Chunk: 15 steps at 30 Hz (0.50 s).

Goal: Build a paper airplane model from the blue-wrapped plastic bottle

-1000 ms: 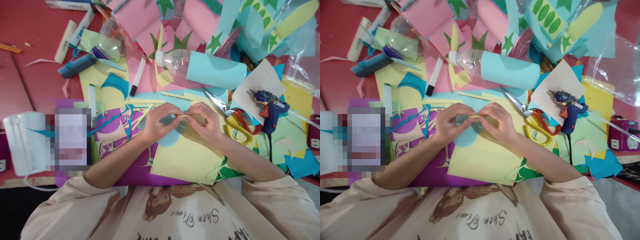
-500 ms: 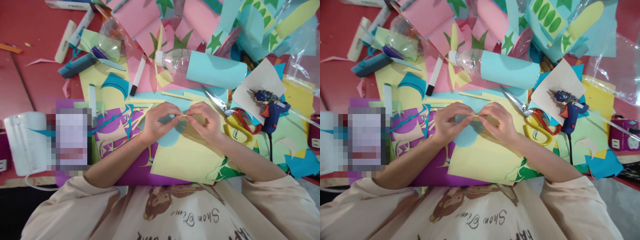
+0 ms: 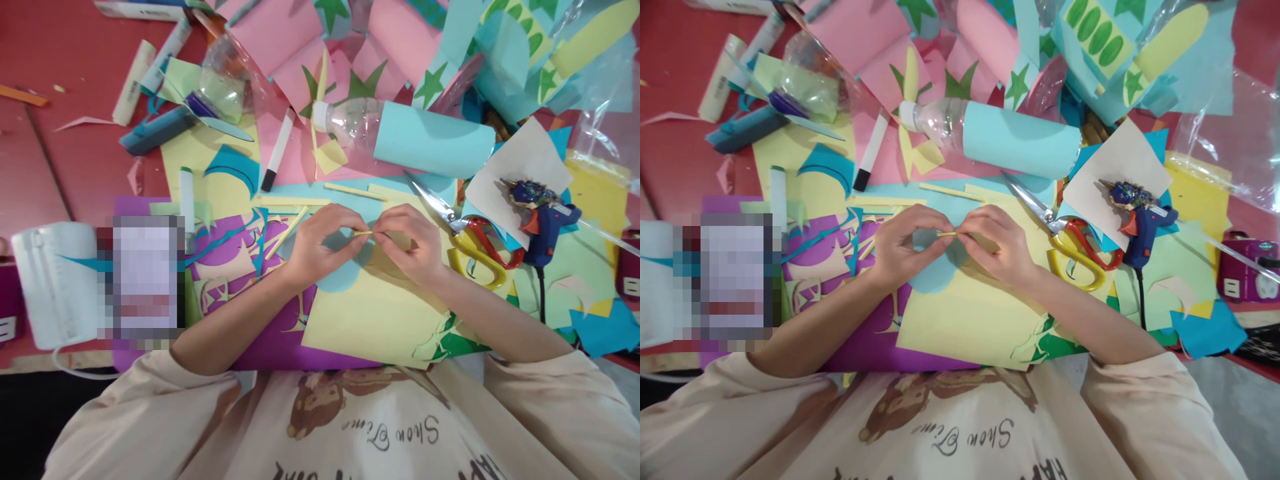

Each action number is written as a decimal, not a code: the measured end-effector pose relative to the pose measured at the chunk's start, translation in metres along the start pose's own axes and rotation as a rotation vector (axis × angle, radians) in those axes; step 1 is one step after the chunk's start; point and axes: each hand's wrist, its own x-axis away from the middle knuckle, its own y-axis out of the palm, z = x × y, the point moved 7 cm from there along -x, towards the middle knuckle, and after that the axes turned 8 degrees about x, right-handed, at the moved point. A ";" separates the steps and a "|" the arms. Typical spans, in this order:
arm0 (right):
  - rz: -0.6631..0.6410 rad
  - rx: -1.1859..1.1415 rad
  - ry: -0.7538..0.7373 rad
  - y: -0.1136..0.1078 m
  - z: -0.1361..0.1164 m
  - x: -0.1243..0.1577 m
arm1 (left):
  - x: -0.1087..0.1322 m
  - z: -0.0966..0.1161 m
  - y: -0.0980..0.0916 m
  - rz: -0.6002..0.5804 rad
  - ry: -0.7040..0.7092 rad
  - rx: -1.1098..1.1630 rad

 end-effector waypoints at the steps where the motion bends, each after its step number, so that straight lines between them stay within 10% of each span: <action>1: 0.001 0.003 0.000 0.000 0.000 0.000 | 0.000 0.000 0.000 0.001 0.003 -0.003; 15: -0.021 0.000 0.002 0.001 -0.001 0.000 | 0.001 -0.003 0.001 -0.022 -0.053 -0.017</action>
